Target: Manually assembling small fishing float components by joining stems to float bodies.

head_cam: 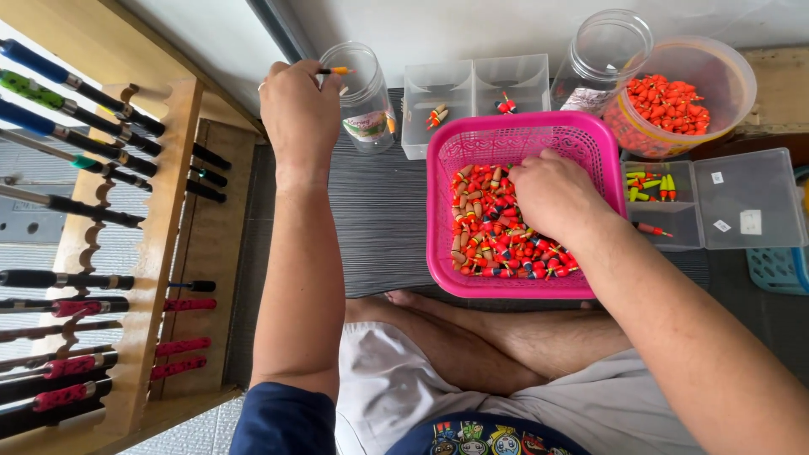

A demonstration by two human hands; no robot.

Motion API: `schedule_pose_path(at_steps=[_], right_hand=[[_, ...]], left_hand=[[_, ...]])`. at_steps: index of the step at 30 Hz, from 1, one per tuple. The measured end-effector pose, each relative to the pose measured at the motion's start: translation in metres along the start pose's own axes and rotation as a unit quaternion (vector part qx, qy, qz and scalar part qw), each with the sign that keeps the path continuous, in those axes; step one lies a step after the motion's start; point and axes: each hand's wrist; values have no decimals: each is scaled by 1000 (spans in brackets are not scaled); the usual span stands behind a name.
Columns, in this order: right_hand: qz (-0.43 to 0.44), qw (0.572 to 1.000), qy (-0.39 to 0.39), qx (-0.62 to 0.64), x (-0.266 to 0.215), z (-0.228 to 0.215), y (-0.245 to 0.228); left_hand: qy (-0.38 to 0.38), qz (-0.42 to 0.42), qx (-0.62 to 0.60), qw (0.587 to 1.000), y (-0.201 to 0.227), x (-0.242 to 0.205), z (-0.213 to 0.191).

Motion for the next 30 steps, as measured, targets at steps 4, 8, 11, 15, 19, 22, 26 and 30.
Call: schedule_pose_path(at_steps=[4,8,11,15,19,22,26,30], right_hand=[[-19,999,36,26,6,8,10],[-1,999,12,35,9,9,9],[52,997,49,2,-4,-7,-19],[91,994,-37,37,11,11,5],[159,967,140,141,11,29,-5],[74,996,-15,48,20,22,6],[139,987,11,86,32,55,13],[44,998,30,29,18,32,12]], left_hand=[[88,66,35,993,40,-21,2],[40,152,-152,976,105,-56,-14],[-76,135,-314,937,131,-80,-1],[-265,56,-297,916,116,-93,38],[-234,6,-359,904,109,-89,47],[-208,24,-364,908,114,-90,37],[-150,105,-358,916,115,-93,25],[-134,124,-325,928,114,-92,17]])
Point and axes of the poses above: each hand's wrist, its own x-axis towards the middle knuckle, its own z-axis out of the palm, y = z × x, and after that the axes turned 5 degrees about x, right-handed
